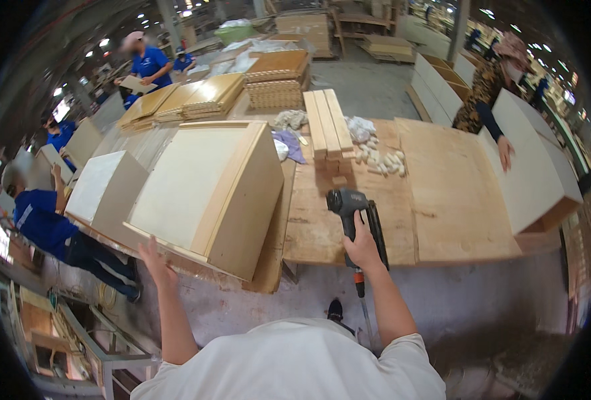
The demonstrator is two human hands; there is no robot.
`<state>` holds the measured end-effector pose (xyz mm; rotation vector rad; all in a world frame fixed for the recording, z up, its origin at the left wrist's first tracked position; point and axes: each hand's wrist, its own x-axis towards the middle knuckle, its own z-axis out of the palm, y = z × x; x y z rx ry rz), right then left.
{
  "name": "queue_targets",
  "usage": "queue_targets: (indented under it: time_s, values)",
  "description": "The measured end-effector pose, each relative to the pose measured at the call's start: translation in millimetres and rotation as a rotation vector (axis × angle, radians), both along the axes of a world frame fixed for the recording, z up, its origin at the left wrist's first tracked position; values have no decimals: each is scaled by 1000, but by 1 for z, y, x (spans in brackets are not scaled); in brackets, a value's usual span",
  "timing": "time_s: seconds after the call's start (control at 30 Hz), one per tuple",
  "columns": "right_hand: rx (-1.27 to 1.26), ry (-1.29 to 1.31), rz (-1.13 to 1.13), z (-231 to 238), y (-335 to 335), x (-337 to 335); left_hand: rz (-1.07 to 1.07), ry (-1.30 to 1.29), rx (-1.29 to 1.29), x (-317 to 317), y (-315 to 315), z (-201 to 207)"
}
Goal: The person assembles wooden boxes by attaching side panels to a base using a pneumatic nail gun. They repeatedly position the panels, secure them with nails, and wipe the edges with a cloth. The process is repeated for multiple units in a factory setting.
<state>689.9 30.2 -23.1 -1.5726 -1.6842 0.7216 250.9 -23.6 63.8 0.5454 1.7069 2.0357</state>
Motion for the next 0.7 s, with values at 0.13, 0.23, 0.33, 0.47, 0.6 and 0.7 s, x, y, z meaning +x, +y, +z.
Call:
queue_targets:
  time_s: [0.13,0.23,0.33,0.47,0.6,0.7]
  values:
    - [-94,-288,118,-28,38,2,-164,-116,105,4,-10,-16]
    - [-152,-568,123,-34,50,4,-119,-128,-72,18,-6,-4]
    - [96,-614,160,-44,72,7,-182,-107,-3,14,-13,-9]
    - [167,-157,266,-39,108,-25,-204,-53,17,12,-24,-13]
    - [-304,614,123,-32,107,-92,-119,-102,119,3,-61,-35]
    - [-387,738,85,-25,104,-115,-192,-223,298,-3,-102,-55]
